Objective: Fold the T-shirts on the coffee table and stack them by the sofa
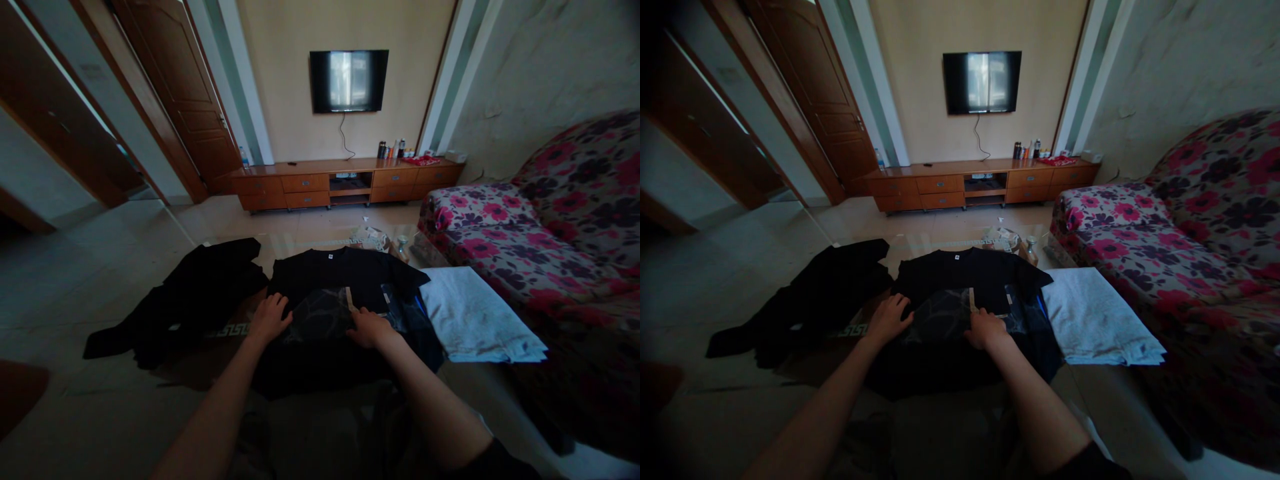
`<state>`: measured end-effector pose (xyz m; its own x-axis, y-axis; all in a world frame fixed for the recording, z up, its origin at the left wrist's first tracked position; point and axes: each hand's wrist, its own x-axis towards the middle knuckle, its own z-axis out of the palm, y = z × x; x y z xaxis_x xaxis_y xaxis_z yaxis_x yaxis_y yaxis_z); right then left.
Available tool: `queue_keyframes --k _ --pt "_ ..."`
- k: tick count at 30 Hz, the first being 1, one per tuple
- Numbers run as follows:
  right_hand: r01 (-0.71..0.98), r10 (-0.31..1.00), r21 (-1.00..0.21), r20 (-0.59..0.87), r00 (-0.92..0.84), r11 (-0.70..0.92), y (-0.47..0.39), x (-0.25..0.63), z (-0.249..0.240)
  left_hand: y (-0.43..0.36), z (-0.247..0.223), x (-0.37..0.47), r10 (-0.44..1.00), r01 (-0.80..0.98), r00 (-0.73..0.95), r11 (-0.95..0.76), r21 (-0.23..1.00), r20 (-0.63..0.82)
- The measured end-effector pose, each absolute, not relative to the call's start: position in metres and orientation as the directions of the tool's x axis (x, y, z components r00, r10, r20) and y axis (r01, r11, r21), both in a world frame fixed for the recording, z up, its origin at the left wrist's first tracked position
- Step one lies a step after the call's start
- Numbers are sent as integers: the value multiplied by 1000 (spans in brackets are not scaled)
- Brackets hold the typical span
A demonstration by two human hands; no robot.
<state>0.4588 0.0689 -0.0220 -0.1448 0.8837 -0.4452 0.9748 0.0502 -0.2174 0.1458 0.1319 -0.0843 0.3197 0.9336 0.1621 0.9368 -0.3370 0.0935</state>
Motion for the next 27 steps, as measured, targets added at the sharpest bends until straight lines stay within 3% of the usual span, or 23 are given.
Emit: queue_keyframes --k 5,11,23,27 --pt "973 880 -227 -451 -146 46 67 459 -20 132 -87 162 941 952 292 -303 44 172" --pt "975 885 -220 -444 -138 42 67 458 -21 137 -94 170 961 975 186 -206 79 206" --pt "975 884 -219 -448 -134 37 67 458 -20 142 -93 190 934 973 224 -232 -3 280" --pt "976 882 -215 -453 -129 33 68 457 -21 142 -94 203 934 963 244 -265 48 261"
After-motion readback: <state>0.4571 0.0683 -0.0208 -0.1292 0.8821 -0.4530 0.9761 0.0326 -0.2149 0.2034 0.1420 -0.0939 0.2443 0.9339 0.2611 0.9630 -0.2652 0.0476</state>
